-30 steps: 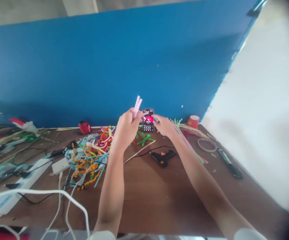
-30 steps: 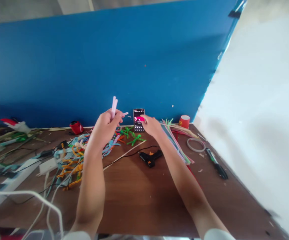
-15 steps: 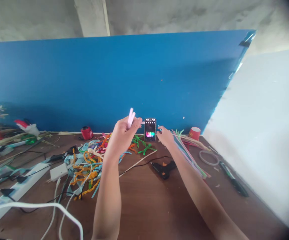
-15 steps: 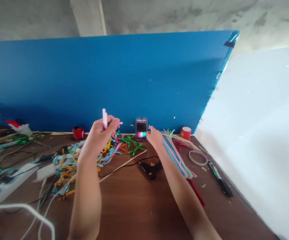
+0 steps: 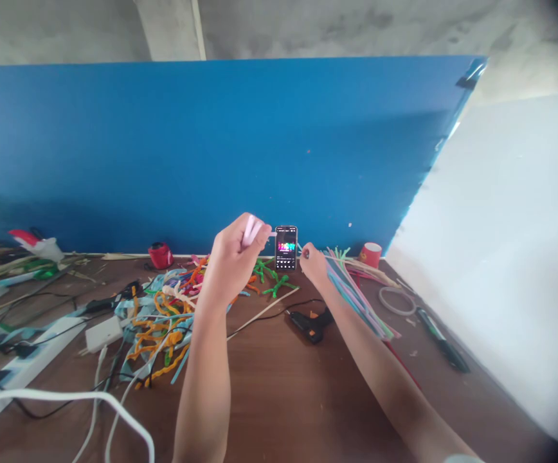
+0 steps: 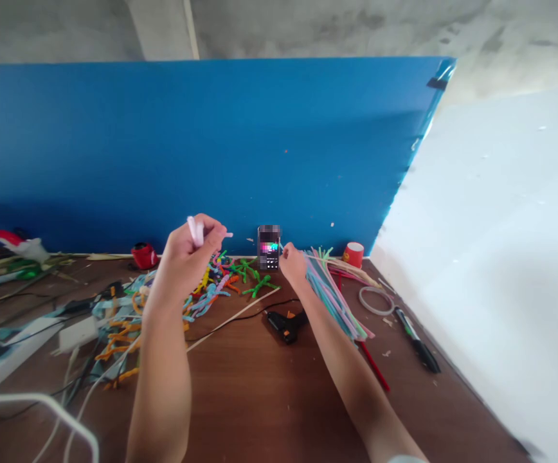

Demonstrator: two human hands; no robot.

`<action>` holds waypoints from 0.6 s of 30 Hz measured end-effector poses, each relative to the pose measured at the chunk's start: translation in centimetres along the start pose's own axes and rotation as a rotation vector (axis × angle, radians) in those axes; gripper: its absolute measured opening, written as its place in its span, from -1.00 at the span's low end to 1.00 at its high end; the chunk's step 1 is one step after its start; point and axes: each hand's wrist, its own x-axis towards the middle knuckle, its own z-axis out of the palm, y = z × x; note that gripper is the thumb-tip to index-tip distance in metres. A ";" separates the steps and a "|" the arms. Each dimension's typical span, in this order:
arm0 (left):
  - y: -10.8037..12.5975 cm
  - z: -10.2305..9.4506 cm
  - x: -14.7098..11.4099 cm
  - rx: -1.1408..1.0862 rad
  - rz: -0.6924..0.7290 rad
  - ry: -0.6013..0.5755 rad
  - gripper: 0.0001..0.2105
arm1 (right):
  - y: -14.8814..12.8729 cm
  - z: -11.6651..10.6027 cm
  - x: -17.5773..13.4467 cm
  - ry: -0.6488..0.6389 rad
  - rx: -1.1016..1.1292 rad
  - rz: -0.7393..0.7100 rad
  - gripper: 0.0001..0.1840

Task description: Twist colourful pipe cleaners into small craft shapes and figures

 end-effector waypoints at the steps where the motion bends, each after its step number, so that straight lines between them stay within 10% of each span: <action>1: 0.1 0.1 0.0 -0.007 0.002 0.012 -0.73 | 0.1 0.2 0.0 -0.016 0.004 -0.014 -0.79; 18: -0.4 1.0 -0.1 -0.011 -0.073 -0.052 -0.80 | 2.0 2.1 1.5 -0.096 0.120 -0.022 -0.63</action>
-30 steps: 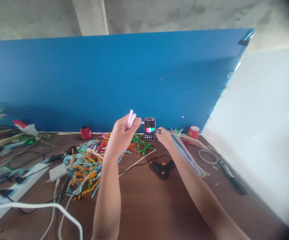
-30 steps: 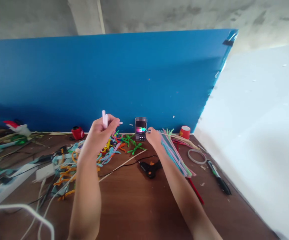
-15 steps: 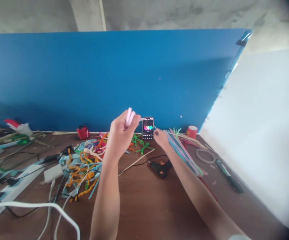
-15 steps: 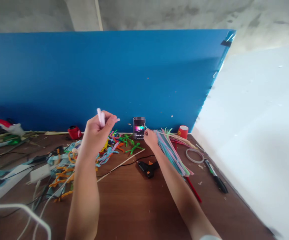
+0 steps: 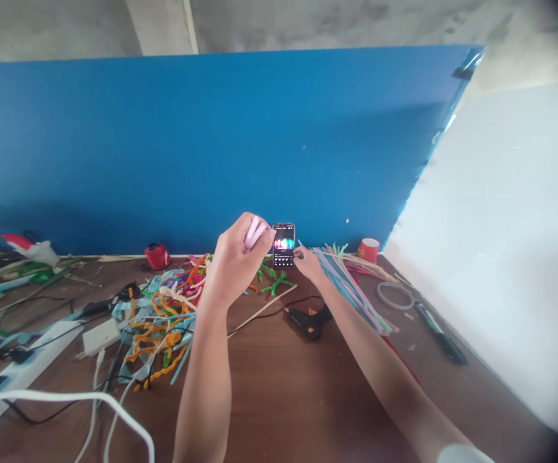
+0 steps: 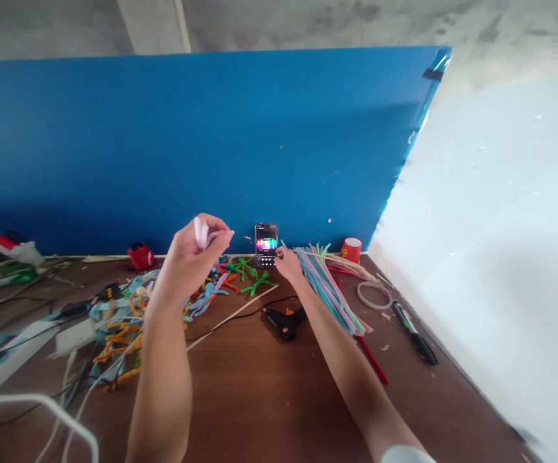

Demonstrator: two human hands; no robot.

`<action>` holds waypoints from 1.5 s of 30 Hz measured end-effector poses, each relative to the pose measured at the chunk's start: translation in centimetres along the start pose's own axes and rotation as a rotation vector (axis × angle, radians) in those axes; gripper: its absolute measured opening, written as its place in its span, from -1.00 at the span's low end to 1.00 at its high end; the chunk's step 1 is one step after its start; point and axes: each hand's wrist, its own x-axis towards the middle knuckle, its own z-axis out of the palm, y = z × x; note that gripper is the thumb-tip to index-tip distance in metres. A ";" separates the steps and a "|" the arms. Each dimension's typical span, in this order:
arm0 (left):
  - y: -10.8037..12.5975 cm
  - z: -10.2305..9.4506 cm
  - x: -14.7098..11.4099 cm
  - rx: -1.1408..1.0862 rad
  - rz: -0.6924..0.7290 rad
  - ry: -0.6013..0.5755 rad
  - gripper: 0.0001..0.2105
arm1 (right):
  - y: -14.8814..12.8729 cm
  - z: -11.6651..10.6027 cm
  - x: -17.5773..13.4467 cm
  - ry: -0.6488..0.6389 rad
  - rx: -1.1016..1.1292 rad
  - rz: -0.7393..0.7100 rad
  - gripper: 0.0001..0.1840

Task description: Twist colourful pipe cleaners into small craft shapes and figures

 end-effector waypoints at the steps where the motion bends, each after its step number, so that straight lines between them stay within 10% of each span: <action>1: 0.1 0.0 0.0 0.014 0.003 -0.014 -0.80 | 0.0 0.0 0.0 -0.003 0.001 -0.008 -0.63; 21: 1.9 0.1 -0.9 0.047 -0.030 0.021 -0.62 | -1.5 -1.4 -1.2 -0.101 0.177 0.050 -0.82; 34: 0.8 0.5 0.2 0.205 0.157 -0.212 -0.84 | -14.4 -13.4 -10.6 -0.397 0.719 -0.403 -0.59; 45: 0.9 0.8 -0.1 0.148 0.318 -0.119 -0.89 | -15.2 -15.2 -12.6 -0.416 0.789 -0.402 -0.70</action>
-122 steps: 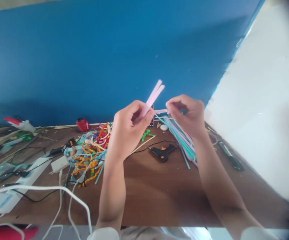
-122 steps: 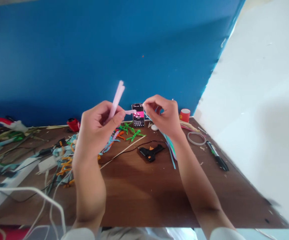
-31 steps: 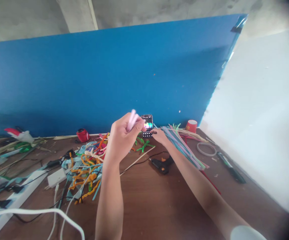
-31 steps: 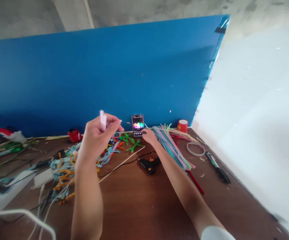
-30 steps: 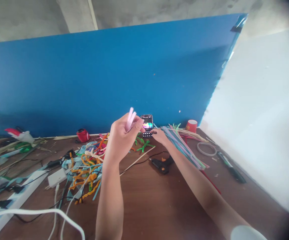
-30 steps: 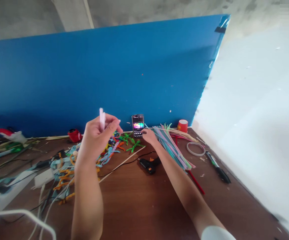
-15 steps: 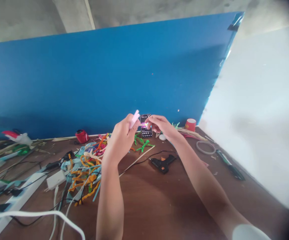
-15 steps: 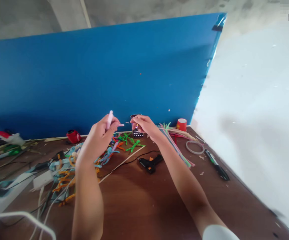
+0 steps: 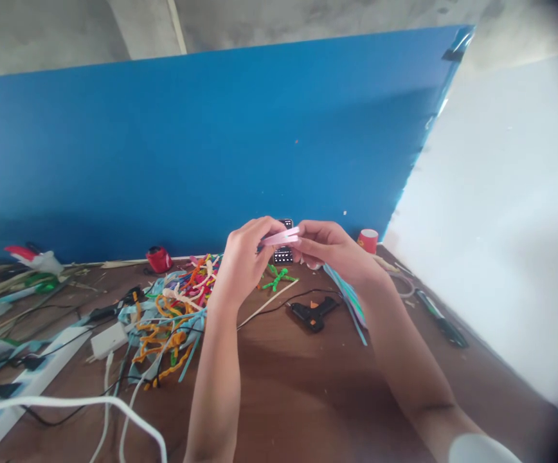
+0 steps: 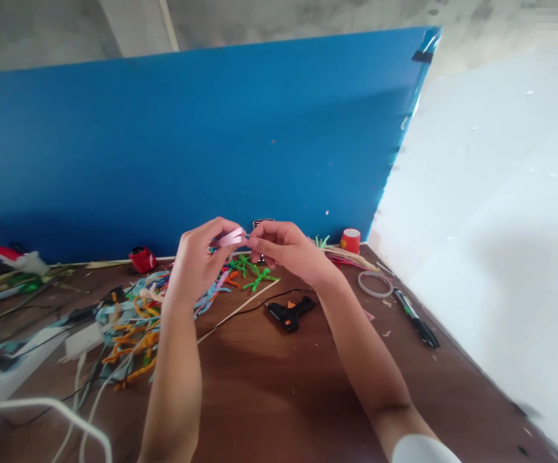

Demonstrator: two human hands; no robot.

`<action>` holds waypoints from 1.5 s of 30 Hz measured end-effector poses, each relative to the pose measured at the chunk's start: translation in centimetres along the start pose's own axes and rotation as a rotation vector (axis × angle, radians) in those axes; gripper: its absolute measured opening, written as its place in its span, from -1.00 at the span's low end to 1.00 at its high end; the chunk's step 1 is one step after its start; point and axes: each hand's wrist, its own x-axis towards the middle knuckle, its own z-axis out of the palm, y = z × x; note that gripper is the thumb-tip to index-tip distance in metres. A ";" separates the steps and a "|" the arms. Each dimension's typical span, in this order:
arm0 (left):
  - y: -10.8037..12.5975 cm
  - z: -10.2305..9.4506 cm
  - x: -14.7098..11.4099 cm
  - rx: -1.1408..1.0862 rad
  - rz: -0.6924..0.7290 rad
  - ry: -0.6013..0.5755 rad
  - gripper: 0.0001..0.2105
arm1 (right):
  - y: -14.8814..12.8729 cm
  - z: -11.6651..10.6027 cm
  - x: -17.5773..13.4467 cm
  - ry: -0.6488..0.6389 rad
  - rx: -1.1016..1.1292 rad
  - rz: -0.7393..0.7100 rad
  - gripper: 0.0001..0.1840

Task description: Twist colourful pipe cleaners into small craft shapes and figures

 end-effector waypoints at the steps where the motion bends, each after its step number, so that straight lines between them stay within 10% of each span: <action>1: -0.1 0.1 0.1 0.005 0.002 -0.002 -0.90 | -0.1 0.0 -0.1 0.004 0.006 0.002 -0.70; 26: -0.8 0.4 0.4 -0.009 0.109 -0.069 -0.83 | -0.1 -0.3 -0.3 -0.004 -0.015 0.013 -0.80; 41: 0.9 0.2 -0.1 -0.048 -0.144 -0.002 -0.72 | 1.1 0.5 -0.4 0.271 -0.828 -0.649 -0.86; 45: 0.4 0.1 0.0 -0.059 -0.117 -0.005 -0.81 | 1.1 1.1 -0.2 0.330 -0.780 -0.621 -0.87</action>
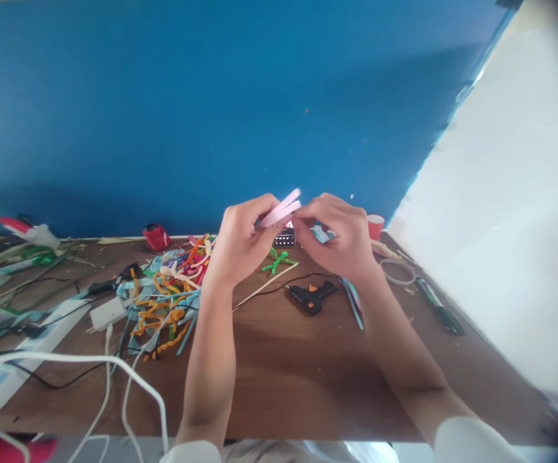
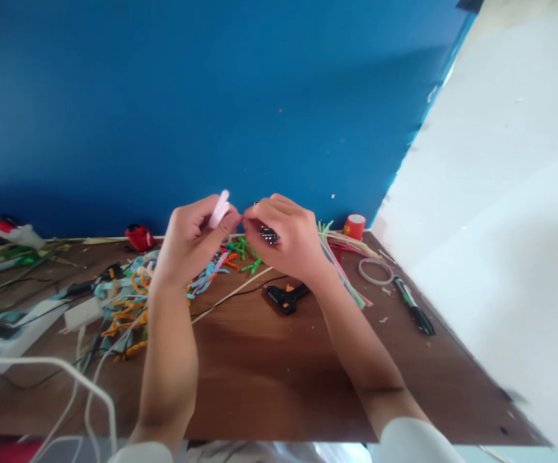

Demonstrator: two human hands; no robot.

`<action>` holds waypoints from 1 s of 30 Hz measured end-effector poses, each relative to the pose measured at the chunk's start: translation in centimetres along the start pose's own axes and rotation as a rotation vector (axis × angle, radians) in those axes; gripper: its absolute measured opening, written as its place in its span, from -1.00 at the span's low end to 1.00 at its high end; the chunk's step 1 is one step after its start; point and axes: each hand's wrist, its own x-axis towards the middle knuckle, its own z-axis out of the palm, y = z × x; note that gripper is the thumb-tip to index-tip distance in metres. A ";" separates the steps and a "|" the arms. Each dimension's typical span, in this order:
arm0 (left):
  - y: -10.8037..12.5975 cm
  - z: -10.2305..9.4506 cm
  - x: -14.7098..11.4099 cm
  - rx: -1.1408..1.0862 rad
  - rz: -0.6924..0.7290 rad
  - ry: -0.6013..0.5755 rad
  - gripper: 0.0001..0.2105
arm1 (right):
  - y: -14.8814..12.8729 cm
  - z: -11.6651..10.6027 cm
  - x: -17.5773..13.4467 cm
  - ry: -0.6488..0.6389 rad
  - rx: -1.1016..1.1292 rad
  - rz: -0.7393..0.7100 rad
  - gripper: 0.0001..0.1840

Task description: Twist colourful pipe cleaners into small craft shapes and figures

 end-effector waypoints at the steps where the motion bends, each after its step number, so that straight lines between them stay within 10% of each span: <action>1: -0.2 0.0 0.1 0.009 0.020 0.000 -0.84 | -0.2 0.1 0.1 0.013 0.058 0.069 -0.88; 13: -1.4 -0.4 0.4 0.120 0.283 -0.068 -0.84 | -0.4 0.2 0.8 -0.284 0.937 0.831 -0.64; 25: -0.5 -1.0 -0.2 0.298 0.573 0.148 -0.89 | -0.3 -0.9 0.3 -0.510 1.194 0.853 -0.65; 30: -0.3 0.1 -0.2 0.307 0.540 0.238 -0.87 | -1.0 -1.8 0.6 -0.416 1.205 0.853 -0.66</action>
